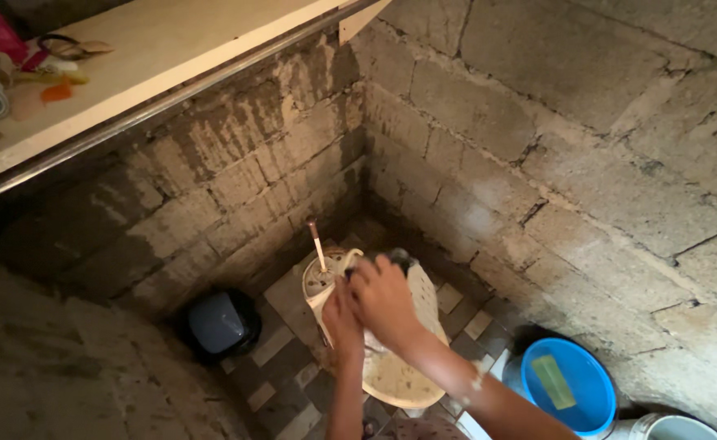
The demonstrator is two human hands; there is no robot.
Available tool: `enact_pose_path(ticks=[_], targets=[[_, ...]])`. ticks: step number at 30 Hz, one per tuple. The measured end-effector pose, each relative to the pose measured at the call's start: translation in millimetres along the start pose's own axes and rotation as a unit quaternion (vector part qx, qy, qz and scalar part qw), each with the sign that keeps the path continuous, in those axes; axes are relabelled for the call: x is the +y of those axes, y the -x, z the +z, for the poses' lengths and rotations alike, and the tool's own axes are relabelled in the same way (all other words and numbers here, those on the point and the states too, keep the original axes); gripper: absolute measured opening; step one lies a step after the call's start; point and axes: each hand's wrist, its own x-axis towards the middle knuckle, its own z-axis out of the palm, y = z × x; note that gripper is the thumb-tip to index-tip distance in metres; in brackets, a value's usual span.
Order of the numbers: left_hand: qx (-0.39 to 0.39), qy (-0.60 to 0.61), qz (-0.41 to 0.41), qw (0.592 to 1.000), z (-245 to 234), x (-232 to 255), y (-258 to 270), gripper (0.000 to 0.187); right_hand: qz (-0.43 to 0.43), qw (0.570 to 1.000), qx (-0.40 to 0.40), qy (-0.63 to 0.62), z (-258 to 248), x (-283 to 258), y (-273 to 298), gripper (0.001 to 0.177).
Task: The person cleans a plastic basket by rinsing it with water from a bucket and scrubbing a cloth against its surfaces while standing over a toilet.
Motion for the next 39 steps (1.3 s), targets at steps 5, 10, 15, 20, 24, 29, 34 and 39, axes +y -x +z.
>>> enact_pose_path(ticks=[5, 10, 15, 20, 24, 29, 34, 39], targets=[[-0.004, -0.014, -0.035, 0.999, 8, -4, -5, 0.049, 0.017, 0.998, -0.041, -0.042, 16, 44, -36, 0.015], [0.017, 0.020, 0.015, 1.000, 14, -35, -10, 0.050, 0.099, 0.995, -0.007, 0.029, 22, 29, -48, 0.019], [0.045, 0.133, -0.001, 0.990, -6, -38, -16, 0.049, -0.053, 0.998, 0.033, -0.023, 8, -10, 19, 0.013], [0.064, -0.052, 0.027, 0.996, 9, -1, -10, 0.042, -0.007, 0.995, 0.099, 0.025, 14, 18, -19, 0.016], [0.060, -0.015, 0.035, 0.997, 11, -20, -14, 0.040, 0.083, 0.993, -0.064, 0.060, 17, 3, -32, 0.016], [0.035, -0.077, 0.079, 0.993, -23, -80, -34, 0.043, -0.065, 0.994, 0.031, -0.087, -1, -26, 20, 0.024], [-0.007, 0.215, -0.003, 0.976, -11, -51, -34, 0.044, 0.024, 0.990, -0.028, -0.139, -7, -22, -12, 0.037], [-0.058, 0.206, -0.074, 0.974, -1, 27, -25, 0.045, 0.106, 0.910, -0.017, -0.400, -19, -6, -6, 0.063]])
